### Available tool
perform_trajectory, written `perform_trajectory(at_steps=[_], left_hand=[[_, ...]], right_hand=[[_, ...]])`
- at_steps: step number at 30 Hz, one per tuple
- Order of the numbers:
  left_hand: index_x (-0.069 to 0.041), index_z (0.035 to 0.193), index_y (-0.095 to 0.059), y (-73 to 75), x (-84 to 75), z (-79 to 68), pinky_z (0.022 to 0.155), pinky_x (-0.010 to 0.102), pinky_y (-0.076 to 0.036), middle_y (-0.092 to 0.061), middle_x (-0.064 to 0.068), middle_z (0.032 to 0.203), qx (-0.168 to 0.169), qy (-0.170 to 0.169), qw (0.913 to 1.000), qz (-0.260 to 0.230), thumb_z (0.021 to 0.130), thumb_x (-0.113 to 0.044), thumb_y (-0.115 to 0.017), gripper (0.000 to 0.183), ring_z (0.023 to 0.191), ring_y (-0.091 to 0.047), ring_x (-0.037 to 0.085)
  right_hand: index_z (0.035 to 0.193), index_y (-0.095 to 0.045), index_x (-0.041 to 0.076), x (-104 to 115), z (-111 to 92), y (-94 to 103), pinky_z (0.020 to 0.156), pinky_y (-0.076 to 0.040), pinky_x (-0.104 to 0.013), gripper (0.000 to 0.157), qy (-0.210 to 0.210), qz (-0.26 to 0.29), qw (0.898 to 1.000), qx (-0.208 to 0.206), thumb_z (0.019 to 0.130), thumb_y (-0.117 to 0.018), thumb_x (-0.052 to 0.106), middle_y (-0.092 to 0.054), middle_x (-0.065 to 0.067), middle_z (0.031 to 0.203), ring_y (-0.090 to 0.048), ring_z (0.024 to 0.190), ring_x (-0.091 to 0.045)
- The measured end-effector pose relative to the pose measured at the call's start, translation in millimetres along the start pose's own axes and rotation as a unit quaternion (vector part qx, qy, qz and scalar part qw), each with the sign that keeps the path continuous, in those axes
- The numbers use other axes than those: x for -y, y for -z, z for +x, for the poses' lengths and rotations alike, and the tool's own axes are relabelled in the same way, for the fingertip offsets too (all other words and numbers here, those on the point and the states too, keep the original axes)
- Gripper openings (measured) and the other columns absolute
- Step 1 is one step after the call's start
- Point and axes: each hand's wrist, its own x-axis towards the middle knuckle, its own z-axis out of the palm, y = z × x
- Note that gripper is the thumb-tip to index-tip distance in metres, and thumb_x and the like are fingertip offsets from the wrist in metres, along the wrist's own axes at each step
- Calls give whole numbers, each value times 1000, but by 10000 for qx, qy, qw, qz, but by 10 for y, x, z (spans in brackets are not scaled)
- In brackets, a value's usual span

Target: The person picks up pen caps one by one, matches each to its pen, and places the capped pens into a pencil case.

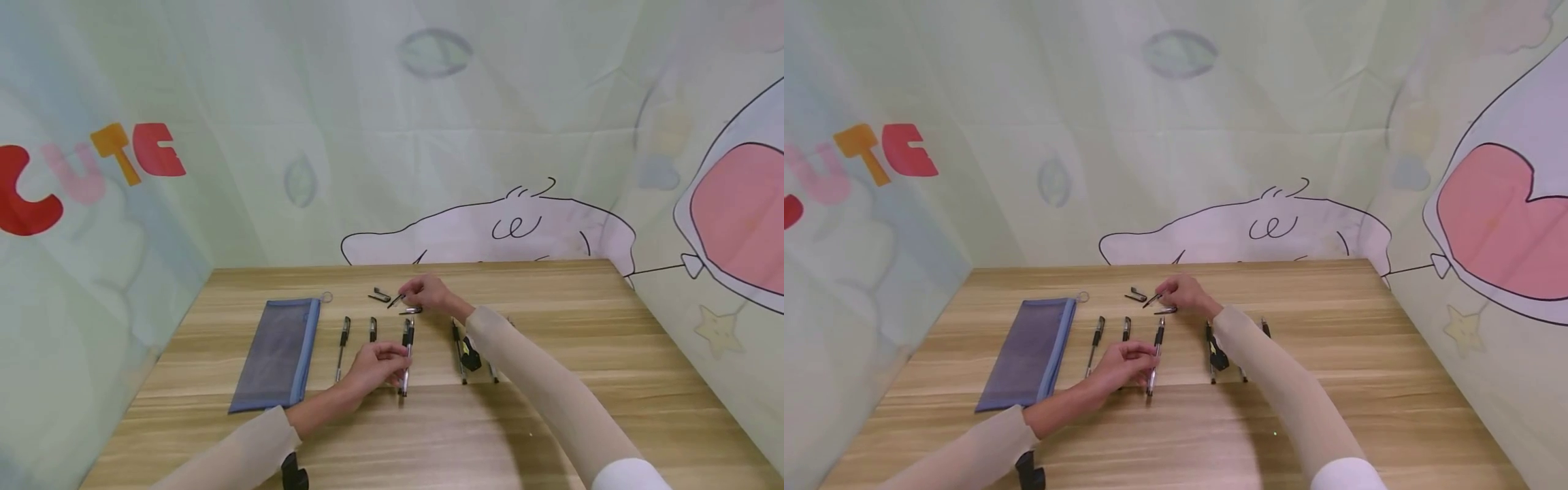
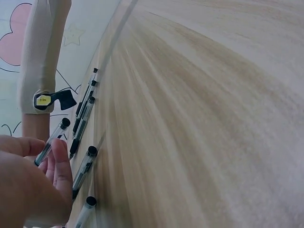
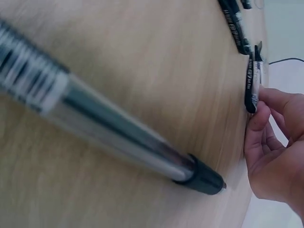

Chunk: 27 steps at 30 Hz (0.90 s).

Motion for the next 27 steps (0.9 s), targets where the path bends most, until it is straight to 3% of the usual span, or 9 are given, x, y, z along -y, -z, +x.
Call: perform_trajectory(at_steps=[11,16,19,22,27], left_hand=[[7,119,-67,31,-23,-4,65,25,-59,-74,18,98,-43,-17,10000,84,95,-10,-69,29,66,-64,10],[9,119,-66,61,-23,8,64,23,-58,-73,19,98,-29,-63,10000,36,95,-8,-68,29,67,-63,9],[10,120,-65,74,-23,7,64,22,-57,-73,21,101,-23,-120,9999,-11,95,-7,-67,30,68,-64,9],[10,119,-65,70,-7,0,64,23,-58,-73,23,102,-23,-110,9999,2,95,-6,-67,30,68,-64,9],[10,119,-65,74,-8,16,64,24,-58,-73,22,102,-71,-107,9999,18,94,-6,-68,30,69,-64,10]], right_hand=[[119,-74,9,1,48,-44,63,-43,-19,23,512,-936,9943,71,97,-70,15,-76,-12,102,-58,78,-12],[115,-75,7,-4,56,-25,79,-53,-26,21,641,-1023,9927,42,100,-67,18,-77,-12,112,-67,92,-19],[110,-76,1,-8,0,10,83,-56,-28,22,648,-908,9937,-108,101,-64,17,-77,-15,109,-70,95,-21],[109,-76,-1,-25,-97,65,73,-52,-22,23,398,-743,9959,-316,101,-65,17,-78,-16,105,-68,86,-17],[117,-73,-3,-28,-246,205,68,-53,-20,25,-159,268,9985,-452,100,-66,14,-76,-18,105,-67,81,-13]])
